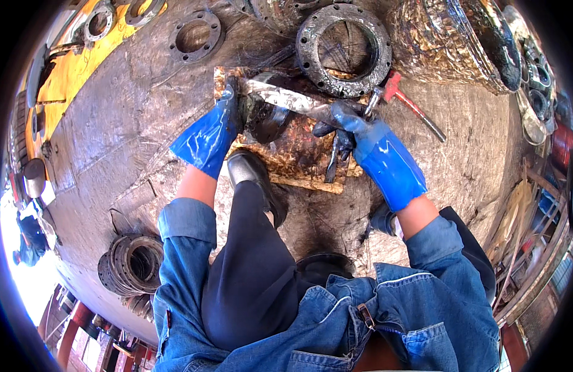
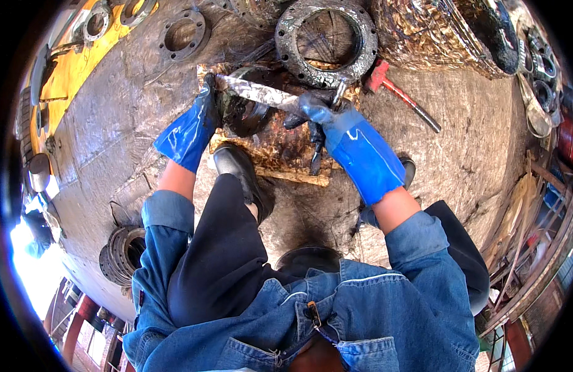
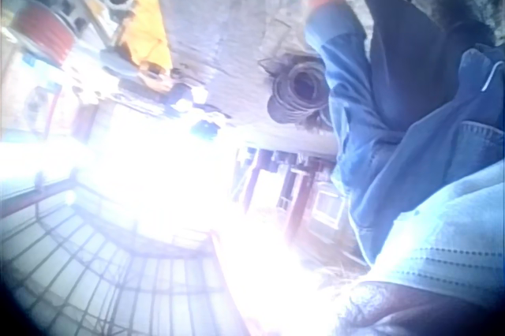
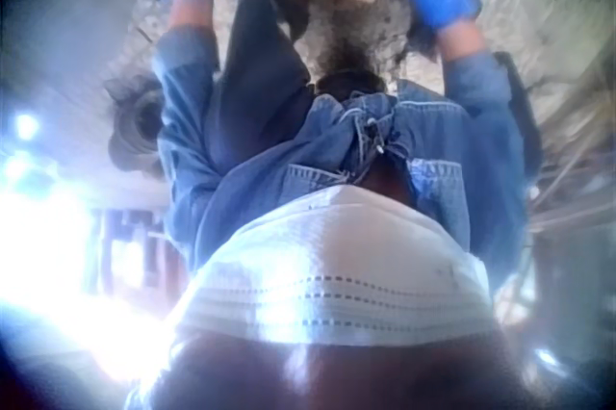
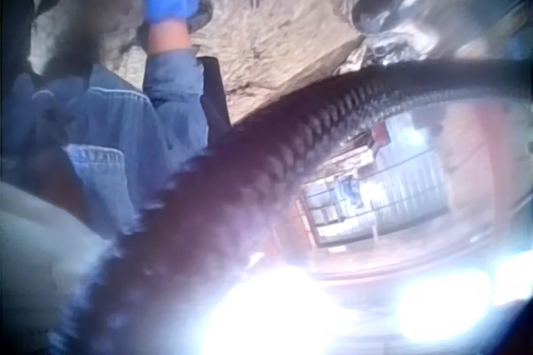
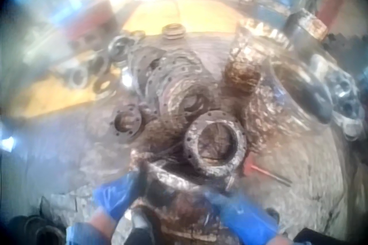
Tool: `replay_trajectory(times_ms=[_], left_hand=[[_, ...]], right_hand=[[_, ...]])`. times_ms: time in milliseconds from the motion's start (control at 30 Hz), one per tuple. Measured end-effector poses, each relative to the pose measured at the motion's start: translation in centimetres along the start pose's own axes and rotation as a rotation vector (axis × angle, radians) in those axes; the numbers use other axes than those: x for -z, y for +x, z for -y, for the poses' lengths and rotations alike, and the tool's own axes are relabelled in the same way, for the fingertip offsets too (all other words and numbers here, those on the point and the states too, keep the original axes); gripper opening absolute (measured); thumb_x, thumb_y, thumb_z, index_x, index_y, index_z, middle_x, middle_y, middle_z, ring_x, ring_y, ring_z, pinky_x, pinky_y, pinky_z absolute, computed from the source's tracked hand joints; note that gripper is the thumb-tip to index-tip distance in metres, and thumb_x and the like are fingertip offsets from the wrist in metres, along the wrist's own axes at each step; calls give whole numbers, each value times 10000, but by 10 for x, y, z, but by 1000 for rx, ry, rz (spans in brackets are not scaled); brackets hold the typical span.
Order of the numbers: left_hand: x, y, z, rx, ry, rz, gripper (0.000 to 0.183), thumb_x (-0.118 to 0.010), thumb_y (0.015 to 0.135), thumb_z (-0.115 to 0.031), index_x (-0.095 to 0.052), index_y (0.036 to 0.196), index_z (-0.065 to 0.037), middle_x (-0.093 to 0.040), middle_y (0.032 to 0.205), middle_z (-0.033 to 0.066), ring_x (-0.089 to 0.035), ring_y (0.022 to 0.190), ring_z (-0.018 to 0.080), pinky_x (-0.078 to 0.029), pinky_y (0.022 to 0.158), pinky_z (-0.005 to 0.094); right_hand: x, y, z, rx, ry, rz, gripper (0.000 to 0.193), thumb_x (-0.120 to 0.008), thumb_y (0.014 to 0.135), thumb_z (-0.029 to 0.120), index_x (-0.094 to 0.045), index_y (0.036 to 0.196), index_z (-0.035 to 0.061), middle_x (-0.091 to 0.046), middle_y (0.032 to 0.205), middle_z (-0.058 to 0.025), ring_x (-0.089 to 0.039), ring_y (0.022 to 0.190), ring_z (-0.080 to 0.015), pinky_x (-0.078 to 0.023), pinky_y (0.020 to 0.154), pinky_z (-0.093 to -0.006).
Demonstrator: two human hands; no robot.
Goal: The person removes grease and debris from metal rings and a metal plate using a chisel and a hammer.
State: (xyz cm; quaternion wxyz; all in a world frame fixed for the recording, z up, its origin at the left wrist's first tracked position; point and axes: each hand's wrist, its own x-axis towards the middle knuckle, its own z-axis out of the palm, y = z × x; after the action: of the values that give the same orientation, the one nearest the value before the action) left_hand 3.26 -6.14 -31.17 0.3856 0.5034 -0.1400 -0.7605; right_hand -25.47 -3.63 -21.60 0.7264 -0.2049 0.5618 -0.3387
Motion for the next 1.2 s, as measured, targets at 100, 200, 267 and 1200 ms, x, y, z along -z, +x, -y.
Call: replay_trajectory(times_ms=[100, 200, 267, 1200], left_hand=[[2, -3, -3, -11, 6, -6, 387, -598, 919, -255, -538, 1222, -21, -596, 1179, 126, -588, 1020, 228, -519, 836, 373], [4, -4, -2, -19, 3, -17, 386, -599, 918, -258, -540, 1217, -21, -597, 1172, 126, -589, 1014, 227, -519, 833, 372], [4, -4, -2, -25, 4, -19, 386, -600, 917, -260, -541, 1213, -20, -597, 1168, 126, -589, 1011, 227, -519, 831, 372], [7, -5, -7, -53, 22, -48, 379, -613, 904, -287, -560, 1164, -16, -605, 1104, 125, -591, 963, 219, -515, 802, 367]], right_hand=[[-9, -8, 7, 62, -112, 41, 302, -599, 881, 228, -634, 1114, 39, -642, 766, -47, -492, 554, -121, -404, 516, -293], [-10, -13, 14, 107, -207, 81, 299, -595, 885, 234, -635, 1107, 38, -644, 770, -49, -516, 579, -134, -426, 538, -302], [-8, -19, 22, 141, -279, 108, 297, -593, 888, 238, -636, 1102, 37, -646, 772, -50, -531, 596, -143, -440, 553, -308], [23, -10, 25, -22, -701, 478, 494, -781, 666, 290, -644, 1026, -19, -646, 843, -57, -580, 697, -139, -484, 622, -253]])
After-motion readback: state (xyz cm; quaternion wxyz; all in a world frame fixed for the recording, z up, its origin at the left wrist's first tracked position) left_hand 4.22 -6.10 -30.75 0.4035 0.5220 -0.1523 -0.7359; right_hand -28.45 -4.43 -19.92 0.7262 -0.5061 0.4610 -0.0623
